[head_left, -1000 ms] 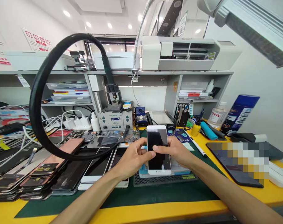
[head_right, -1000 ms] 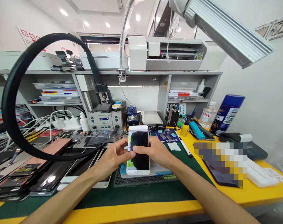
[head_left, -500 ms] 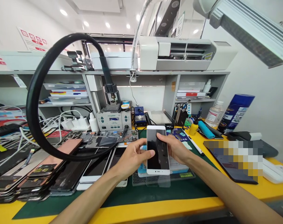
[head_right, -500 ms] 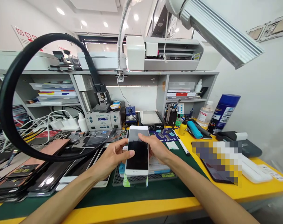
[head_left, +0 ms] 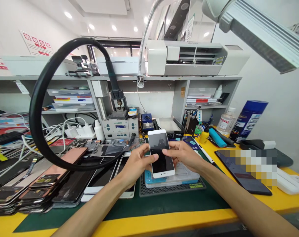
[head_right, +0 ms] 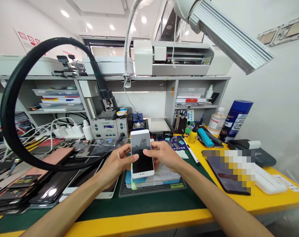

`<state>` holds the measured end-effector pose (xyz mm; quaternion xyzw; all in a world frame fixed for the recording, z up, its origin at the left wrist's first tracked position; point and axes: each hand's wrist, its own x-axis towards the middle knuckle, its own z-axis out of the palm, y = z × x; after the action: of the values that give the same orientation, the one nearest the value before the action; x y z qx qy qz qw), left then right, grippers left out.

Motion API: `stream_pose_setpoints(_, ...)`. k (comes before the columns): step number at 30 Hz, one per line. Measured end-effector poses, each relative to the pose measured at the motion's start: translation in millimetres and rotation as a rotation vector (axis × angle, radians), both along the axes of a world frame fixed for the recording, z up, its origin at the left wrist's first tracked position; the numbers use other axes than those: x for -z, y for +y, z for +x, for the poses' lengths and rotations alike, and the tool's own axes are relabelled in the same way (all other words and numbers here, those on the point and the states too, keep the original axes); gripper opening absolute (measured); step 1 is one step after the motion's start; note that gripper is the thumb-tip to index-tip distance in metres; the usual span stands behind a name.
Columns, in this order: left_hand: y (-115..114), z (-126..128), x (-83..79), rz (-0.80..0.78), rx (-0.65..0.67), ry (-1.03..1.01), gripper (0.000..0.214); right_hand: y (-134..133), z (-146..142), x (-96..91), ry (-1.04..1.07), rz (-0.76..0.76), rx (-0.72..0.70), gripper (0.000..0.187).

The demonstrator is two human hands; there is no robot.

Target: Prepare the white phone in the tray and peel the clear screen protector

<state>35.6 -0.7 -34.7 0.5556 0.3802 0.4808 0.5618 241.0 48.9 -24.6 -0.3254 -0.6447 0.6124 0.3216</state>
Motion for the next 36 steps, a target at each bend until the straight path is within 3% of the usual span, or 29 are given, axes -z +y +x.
stream_pose_setpoints(11, 1.1, -0.7, 1.9, -0.038, 0.069, -0.047, 0.044, 3.9, 2.0, -2.9, 0.023, -0.066, 0.021, 0.061)
stream_pose_setpoints(17, 0.0, -0.2, 1.6, -0.023, 0.060, -0.059, 0.043, 1.2, 2.8, -4.1, 0.038, 0.099, -0.006, 0.039)
stream_pose_setpoints(20, -1.9, 1.4, 0.8, -0.039, 0.069, -0.048, 0.037, -1.1, 3.3, -6.5, 0.101, 0.196, 0.028, 0.054)
stream_pose_setpoints(25, -3.8, 3.5, -1.8, -0.028, 0.112, -0.064, 0.030, -3.1, 4.3, -10.6, 0.149, 0.233, 0.040, 0.073)
stream_pose_setpoints(36, -5.1, -2.5, -6.1, -0.015, 0.169, -0.010, 0.043, -4.8, 0.8, -2.2, 0.177, 0.188, 0.067, 0.028)
